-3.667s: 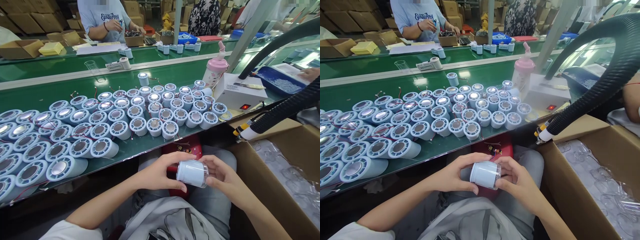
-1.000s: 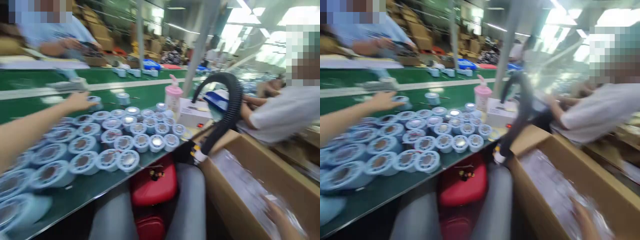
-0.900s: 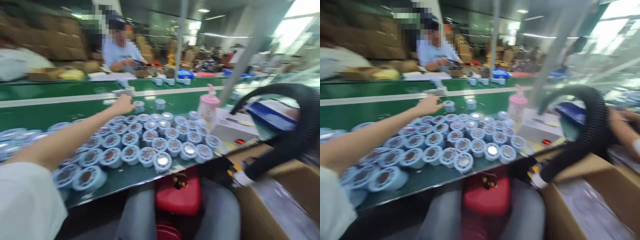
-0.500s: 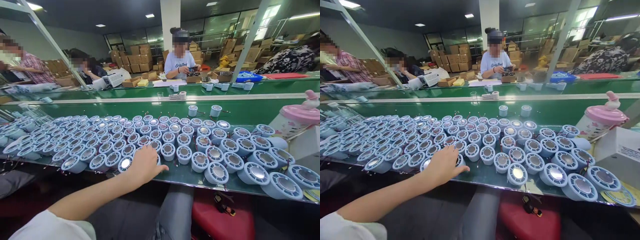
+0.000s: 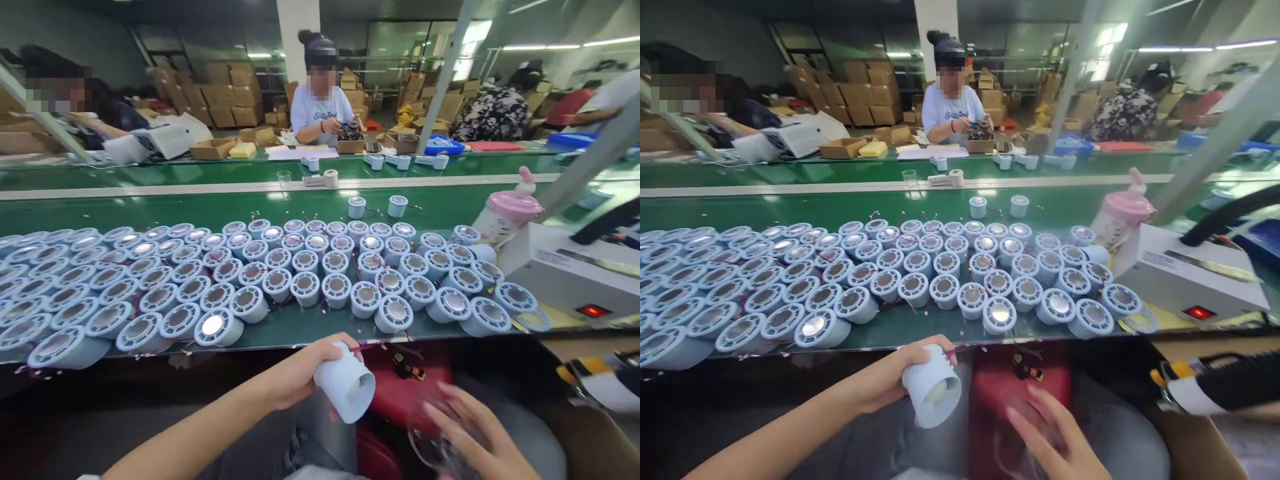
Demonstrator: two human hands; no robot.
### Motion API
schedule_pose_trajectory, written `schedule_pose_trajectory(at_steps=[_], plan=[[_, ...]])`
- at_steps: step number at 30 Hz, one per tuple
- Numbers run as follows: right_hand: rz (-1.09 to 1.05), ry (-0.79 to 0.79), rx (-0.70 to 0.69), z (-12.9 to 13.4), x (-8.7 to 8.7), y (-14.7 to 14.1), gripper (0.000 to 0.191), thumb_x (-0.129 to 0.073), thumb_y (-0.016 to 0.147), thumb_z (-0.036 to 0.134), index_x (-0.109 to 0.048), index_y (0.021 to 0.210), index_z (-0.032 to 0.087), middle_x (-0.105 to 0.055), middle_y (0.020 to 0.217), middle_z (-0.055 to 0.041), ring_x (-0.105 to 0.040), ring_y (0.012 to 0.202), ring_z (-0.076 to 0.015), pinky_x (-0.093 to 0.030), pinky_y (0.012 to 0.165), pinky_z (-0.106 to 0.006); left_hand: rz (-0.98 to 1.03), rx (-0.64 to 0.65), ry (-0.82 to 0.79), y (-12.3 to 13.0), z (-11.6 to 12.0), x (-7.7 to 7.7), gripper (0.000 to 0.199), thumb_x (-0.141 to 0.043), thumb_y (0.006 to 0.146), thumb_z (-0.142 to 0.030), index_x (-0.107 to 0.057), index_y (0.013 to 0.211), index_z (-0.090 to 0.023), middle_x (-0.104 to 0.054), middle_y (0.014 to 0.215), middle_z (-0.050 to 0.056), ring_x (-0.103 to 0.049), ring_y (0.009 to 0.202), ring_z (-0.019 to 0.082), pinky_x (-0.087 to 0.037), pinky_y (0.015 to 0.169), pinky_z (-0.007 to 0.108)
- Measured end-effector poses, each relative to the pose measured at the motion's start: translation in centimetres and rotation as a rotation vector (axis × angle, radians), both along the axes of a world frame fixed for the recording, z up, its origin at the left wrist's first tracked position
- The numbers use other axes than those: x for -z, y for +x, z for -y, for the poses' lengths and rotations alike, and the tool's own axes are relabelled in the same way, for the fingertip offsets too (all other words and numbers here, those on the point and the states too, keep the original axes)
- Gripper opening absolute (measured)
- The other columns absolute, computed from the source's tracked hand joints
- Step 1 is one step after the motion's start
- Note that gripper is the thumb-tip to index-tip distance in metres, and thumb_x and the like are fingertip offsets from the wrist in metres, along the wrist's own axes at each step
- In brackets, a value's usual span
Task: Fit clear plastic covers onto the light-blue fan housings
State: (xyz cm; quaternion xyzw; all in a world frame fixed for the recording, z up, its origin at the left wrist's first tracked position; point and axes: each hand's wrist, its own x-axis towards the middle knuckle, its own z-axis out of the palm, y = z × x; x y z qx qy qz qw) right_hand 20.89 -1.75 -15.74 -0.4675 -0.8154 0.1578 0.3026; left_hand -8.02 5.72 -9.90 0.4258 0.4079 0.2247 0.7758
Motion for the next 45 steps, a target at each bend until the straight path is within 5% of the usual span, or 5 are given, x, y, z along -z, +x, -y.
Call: schedule_pose_trajectory(at_steps=[7, 18, 25, 32, 45], plan=[[0.117, -0.032, 0.157, -1.2, -3.2, -3.4, 0.042, -0.054, 0.084, 0.014, -0.06, 0.123, 0.028, -0.037, 0.142, -0.0133, -0.049, 0.118, -0.0354, -0.053, 0.085, -0.05, -0.152, 0.457, 0.434, 5.1, -1.8, 0.8, 0.022, -0.059, 0.083, -0.035, -0.064, 0.096, -0.018, -0.061, 0.092, 0.002, -0.056, 0.082, 0.015, -0.046, 0.078, 0.027], [-0.563, -0.623, 0.204, -1.2, -3.6, -1.9, 0.028, -0.057, 0.09, 0.036, -0.062, 0.069, 0.019, -0.053, 0.108, -0.0088, -0.055, 0.106, -0.0236, -0.05, 0.078, -0.029, -0.225, 0.306, 0.896, 6.1, -1.8, 3.2, 0.064, -0.086, 0.056, -0.044, -0.067, 0.113, -0.025, -0.054, 0.114, 0.008, -0.055, 0.107, 0.025, -0.044, 0.095, 0.038], [-0.949, -0.791, 0.265, -1.7, -3.1, -1.2, 0.033, -0.07, 0.08, 0.046, -0.068, 0.062, 0.018, -0.061, 0.114, -0.0109, -0.058, 0.111, -0.0287, -0.056, 0.075, -0.031, -0.041, 0.393, 0.545, 5.9, -1.1, 3.1, 0.071, -0.081, 0.068, -0.029, -0.051, 0.133, -0.028, -0.058, 0.127, 0.008, -0.058, 0.111, 0.024, -0.051, 0.093, 0.037], [-0.355, -0.361, 0.102, -0.5, -3.9, -0.5, 0.031, -0.075, 0.077, 0.024, -0.071, 0.108, 0.03, -0.062, 0.128, -0.0067, -0.055, 0.122, -0.0279, -0.048, 0.101, -0.04, 0.118, 0.295, 0.15, 6.1, -0.8, 3.0, 0.066, -0.077, 0.073, -0.031, -0.047, 0.132, -0.026, -0.057, 0.122, 0.009, -0.061, 0.087, 0.016, -0.056, 0.067, 0.028], [-0.626, -0.66, 0.096, 0.6, -4.4, -0.3, 0.031, -0.071, 0.084, 0.028, -0.059, 0.112, 0.028, -0.058, 0.127, -0.0038, -0.058, 0.112, -0.0216, -0.054, 0.089, -0.028, -0.012, 0.394, 0.633, 5.5, -0.8, 0.7, 0.076, -0.081, 0.068, -0.034, -0.048, 0.137, -0.03, -0.052, 0.137, 0.01, -0.051, 0.125, 0.027, -0.044, 0.103, 0.04]])
